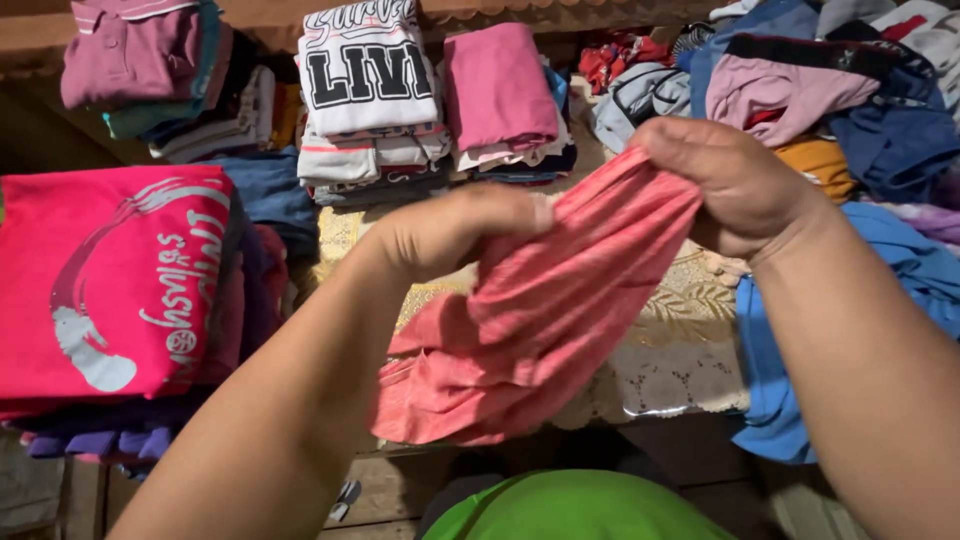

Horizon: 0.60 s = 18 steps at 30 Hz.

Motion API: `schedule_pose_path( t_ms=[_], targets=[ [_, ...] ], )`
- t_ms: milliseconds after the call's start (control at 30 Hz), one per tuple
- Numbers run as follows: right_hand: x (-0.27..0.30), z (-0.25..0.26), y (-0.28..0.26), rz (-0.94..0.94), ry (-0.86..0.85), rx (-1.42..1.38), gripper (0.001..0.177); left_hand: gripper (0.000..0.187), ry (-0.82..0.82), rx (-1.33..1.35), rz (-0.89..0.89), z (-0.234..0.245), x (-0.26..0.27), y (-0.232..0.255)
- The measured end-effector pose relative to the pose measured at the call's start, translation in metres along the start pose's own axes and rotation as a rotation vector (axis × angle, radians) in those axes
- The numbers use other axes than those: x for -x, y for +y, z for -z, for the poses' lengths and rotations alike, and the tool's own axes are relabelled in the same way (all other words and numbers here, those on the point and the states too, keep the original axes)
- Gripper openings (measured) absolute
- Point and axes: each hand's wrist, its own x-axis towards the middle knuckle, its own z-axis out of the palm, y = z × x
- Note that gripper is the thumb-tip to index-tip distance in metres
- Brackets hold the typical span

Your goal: The person folds several clean garments one by one on a table. They handle a white t-shirt, a red t-shirt, and two pink tops, smoothing and folding each into a neat rectangle before stacking them. The camera remains in a stable overhead position throughout.

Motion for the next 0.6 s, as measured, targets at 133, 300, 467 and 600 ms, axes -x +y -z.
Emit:
schedule_pose_path(
  t_ms=[133,300,467,600],
  targets=[
    [0.011,0.023,-0.009,0.110,0.143,-0.034,0.022,0.039,-0.192,-0.337,0.232,0.016,0.010,-0.040],
    [0.014,0.058,0.001,-0.333,0.272,0.920,0.029,0.037,0.164,-1.001,0.621,0.055,0.036,-0.046],
    [0.010,0.104,0.000,-0.078,0.579,1.391,0.031,0.022,0.934,-1.075,-0.364,0.094,0.086,0.023],
    [0.017,0.139,-0.022,0.566,0.607,1.394,0.014,0.029,1.065,-0.281,-0.524,0.081,0.122,0.066]
  ],
)
